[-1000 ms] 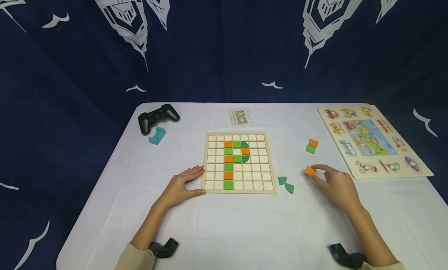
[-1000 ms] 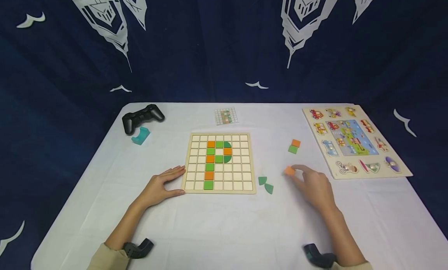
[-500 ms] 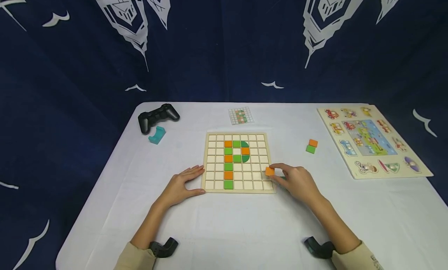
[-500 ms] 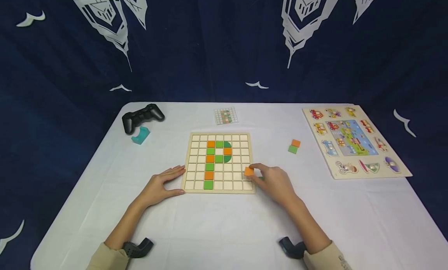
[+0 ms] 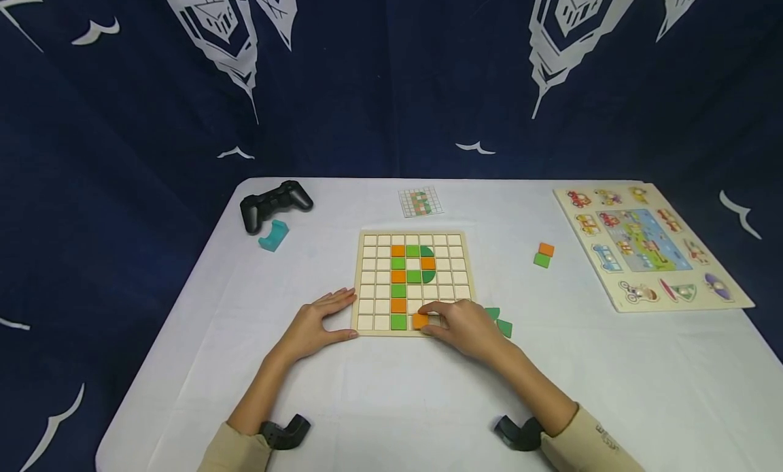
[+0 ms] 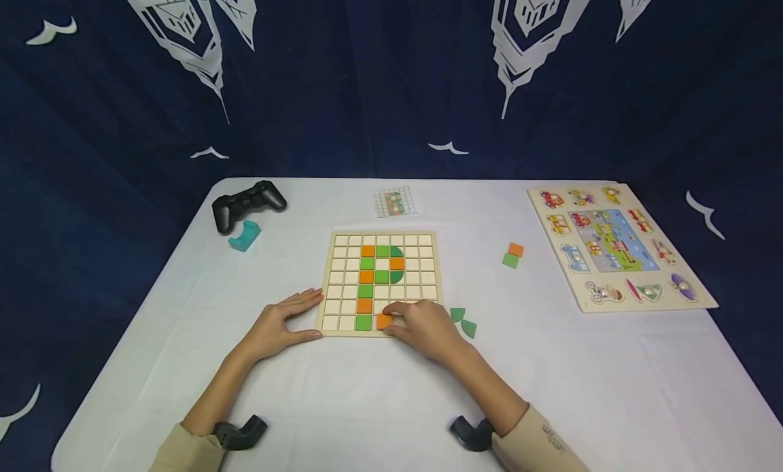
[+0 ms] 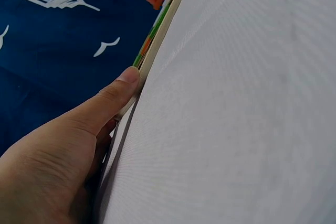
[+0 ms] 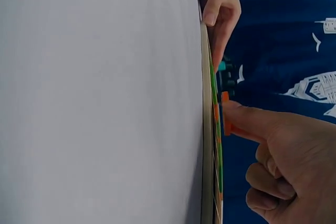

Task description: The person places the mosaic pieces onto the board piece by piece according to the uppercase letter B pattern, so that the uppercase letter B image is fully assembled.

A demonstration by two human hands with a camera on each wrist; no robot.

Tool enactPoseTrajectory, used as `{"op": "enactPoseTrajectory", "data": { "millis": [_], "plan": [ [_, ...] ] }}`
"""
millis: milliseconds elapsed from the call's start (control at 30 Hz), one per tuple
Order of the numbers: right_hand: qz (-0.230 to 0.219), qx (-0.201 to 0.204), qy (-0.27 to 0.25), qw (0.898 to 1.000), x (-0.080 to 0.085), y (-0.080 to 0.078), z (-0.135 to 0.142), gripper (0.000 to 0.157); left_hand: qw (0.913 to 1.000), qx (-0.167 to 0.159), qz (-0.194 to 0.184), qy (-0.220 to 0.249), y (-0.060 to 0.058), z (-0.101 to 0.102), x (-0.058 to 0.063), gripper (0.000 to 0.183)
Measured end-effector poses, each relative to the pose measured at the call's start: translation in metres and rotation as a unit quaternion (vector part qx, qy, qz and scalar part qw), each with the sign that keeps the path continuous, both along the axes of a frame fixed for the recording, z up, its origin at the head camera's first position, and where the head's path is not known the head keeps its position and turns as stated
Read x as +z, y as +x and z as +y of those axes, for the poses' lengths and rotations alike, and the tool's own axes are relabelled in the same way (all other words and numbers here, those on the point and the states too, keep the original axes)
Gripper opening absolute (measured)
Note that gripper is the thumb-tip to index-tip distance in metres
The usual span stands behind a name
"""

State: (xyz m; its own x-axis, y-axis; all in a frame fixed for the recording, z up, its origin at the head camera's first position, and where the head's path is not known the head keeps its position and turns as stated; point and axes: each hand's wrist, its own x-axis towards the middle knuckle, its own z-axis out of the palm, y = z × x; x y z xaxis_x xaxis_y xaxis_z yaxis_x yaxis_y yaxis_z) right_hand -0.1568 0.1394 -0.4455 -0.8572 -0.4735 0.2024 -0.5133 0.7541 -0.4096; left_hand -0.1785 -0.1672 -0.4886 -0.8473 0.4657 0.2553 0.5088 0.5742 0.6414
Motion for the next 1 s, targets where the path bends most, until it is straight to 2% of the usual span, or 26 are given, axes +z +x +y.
{"op": "enactPoseTrajectory", "data": {
  "millis": [100,333,633,833,1000],
  "plan": [
    [0.001,-0.003,0.013,1.0,-0.003,0.0,-0.005,0.024,1.0,-0.001,-0.004,0.0,0.0,0.0,0.0,0.069],
    [0.013,-0.002,0.007,1.0,-0.009,-0.001,-0.007,0.025,0.9999,-0.002,-0.013,-0.002,0.0,0.0,0.0,0.07],
    [0.013,0.002,0.014,1.0,-0.008,-0.001,-0.007,0.031,1.0,-0.003,-0.008,-0.002,-0.001,-0.001,-0.002,0.071],
    [-0.01,-0.019,-0.01,1.0,-0.005,0.003,0.009,0.035,0.9999,-0.003,-0.012,-0.003,-0.001,0.0,0.0,0.07],
    [-0.014,-0.062,-0.012,0.998,-0.001,0.006,0.036,0.038,0.9999,-0.003,-0.012,-0.005,-0.001,0.0,0.0,0.07]
  ]
}}
